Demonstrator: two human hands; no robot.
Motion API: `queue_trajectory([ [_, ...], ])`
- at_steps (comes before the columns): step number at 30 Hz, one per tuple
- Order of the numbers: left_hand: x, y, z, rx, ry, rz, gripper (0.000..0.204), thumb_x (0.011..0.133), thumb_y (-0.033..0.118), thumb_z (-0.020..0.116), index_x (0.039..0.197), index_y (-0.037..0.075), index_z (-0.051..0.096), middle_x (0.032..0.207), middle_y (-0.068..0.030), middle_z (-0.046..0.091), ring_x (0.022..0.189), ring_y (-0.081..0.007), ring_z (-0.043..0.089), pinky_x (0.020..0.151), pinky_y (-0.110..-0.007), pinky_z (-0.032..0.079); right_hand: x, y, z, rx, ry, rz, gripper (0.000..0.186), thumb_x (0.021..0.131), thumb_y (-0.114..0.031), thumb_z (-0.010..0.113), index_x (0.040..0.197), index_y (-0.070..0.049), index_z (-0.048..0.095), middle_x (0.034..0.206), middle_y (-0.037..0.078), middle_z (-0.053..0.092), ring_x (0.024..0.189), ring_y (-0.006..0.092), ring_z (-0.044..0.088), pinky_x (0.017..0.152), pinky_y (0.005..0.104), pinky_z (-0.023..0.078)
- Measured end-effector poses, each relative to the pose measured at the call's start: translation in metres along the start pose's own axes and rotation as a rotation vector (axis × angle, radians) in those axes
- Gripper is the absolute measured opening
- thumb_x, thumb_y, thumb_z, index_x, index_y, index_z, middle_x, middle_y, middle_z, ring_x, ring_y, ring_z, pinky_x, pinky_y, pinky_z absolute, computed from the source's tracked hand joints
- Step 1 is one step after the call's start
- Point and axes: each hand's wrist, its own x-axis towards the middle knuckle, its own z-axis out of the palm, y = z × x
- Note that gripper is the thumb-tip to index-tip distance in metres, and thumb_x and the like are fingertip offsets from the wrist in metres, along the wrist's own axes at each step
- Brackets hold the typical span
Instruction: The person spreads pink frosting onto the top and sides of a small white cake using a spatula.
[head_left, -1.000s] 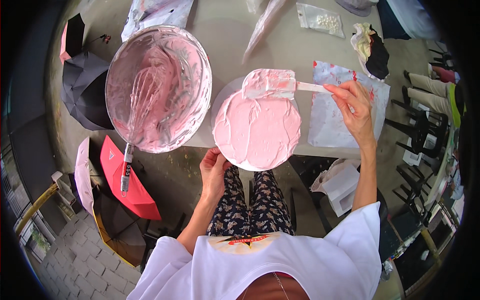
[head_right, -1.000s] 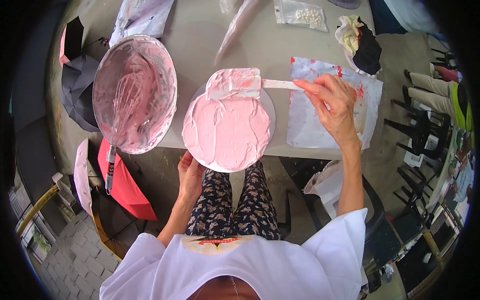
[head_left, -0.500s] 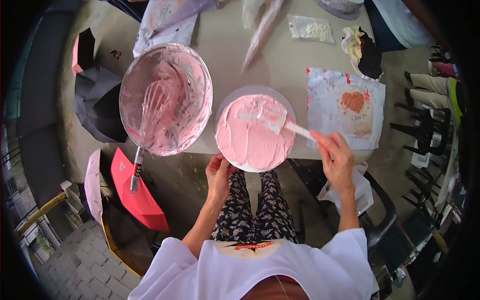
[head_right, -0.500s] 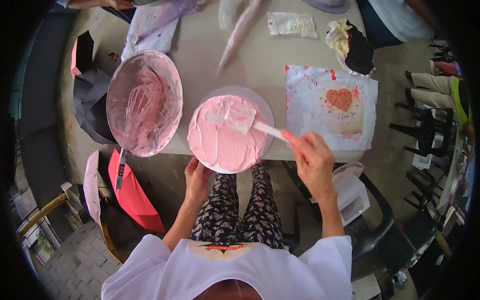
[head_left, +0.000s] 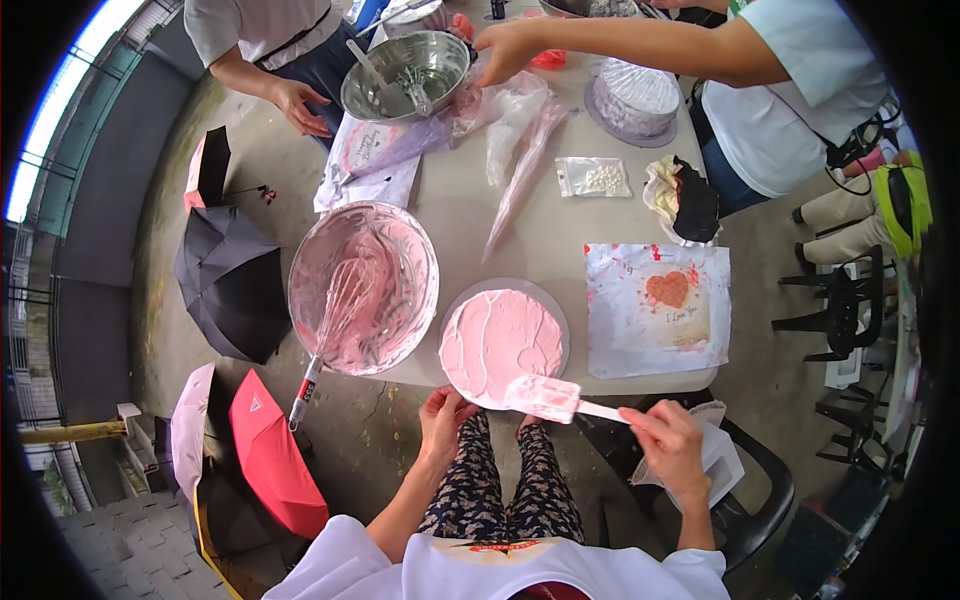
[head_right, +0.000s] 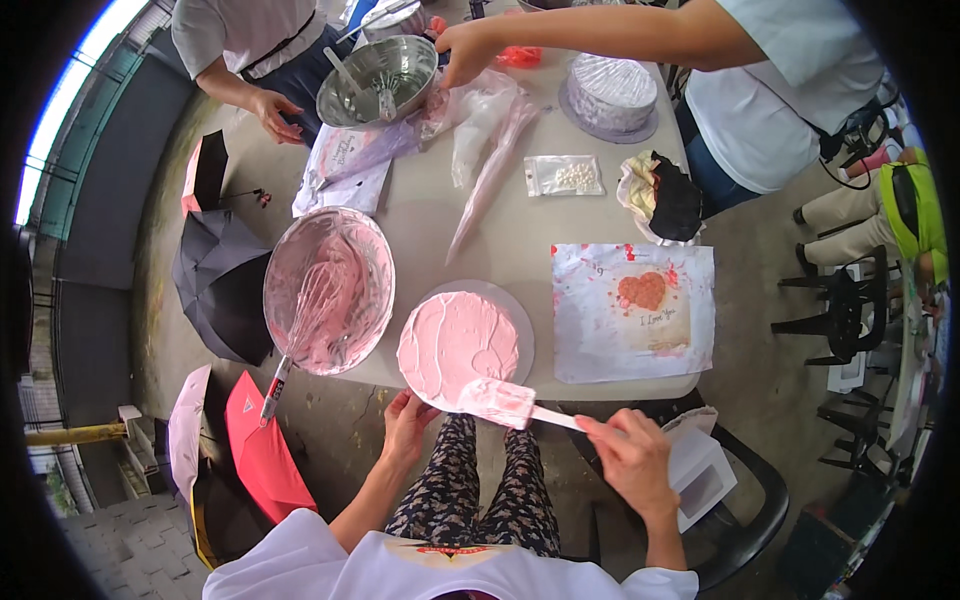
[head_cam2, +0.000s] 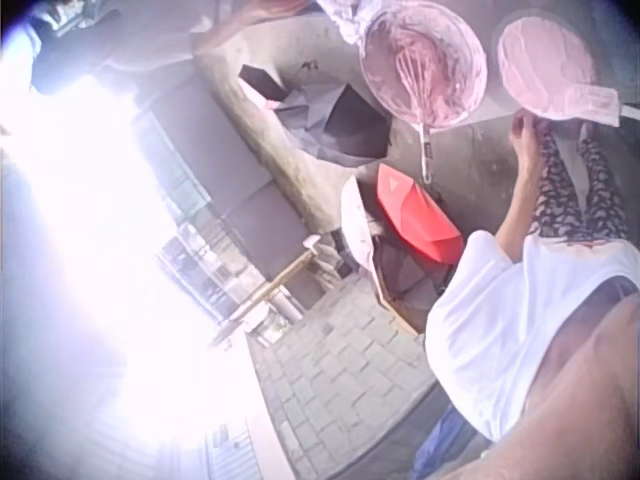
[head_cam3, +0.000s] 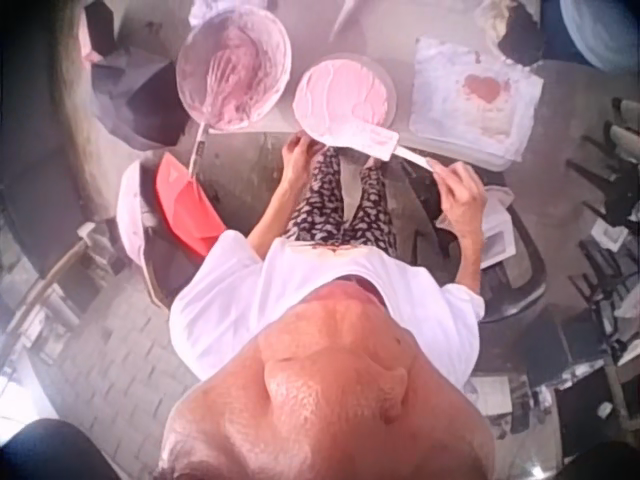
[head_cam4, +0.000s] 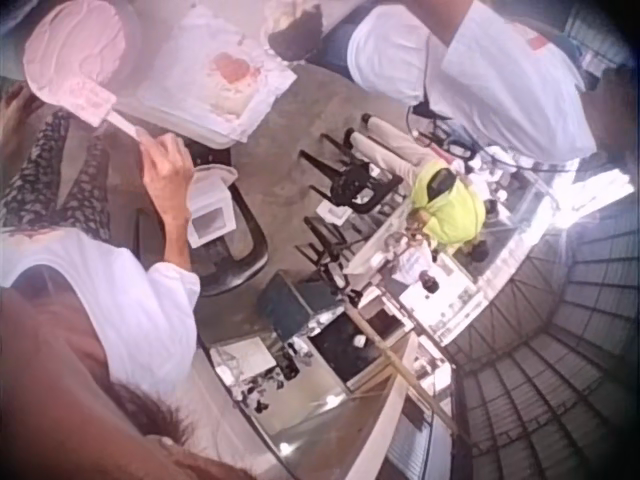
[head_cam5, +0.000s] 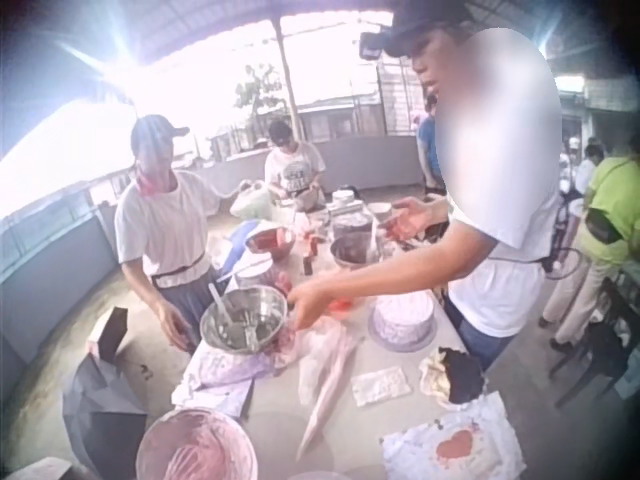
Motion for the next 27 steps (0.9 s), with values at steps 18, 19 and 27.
queue_trajectory([
  [18,-0.014,-0.028,0.02,-0.063,-0.006,-0.045,0.033,0.085,0.013,0.058,0.113,-0.001,0.047,0.107,-0.0096,0.056,0.096,-0.0225,0.058,0.088,-0.035,0.049,-0.017,-0.002,0.115,0.899,0.314,0.599,0.025,0.091,-0.01,0.047,0.113,-0.003,0.057,0.077,-0.001,0.052,0.066,0.005,0.041,0.059,0.0182,0.035],
  [19,-0.015,-0.029,0.024,-0.051,0.019,-0.042,0.033,0.085,0.013,0.058,0.112,-0.001,0.047,0.106,-0.0098,0.056,0.095,-0.0224,0.058,0.088,-0.035,0.049,-0.019,-0.003,0.119,0.872,0.344,0.57,0.024,0.089,-0.006,0.049,0.111,-0.003,0.058,0.073,0.001,0.049,0.062,0.0049,0.039,0.055,0.0181,0.034],
  [27,-0.007,-0.031,0.017,-0.067,0.02,-0.012,0.026,0.084,0.008,0.058,0.106,0.0,0.049,0.098,-0.0085,0.059,0.089,-0.0202,0.061,0.083,-0.033,0.052,-0.082,-0.018,0.091,0.664,0.267,0.532,0.03,0.082,0.004,0.054,0.109,-0.006,0.061,0.062,0.003,0.042,0.052,0.0094,0.039,0.046,0.0223,0.031],
])
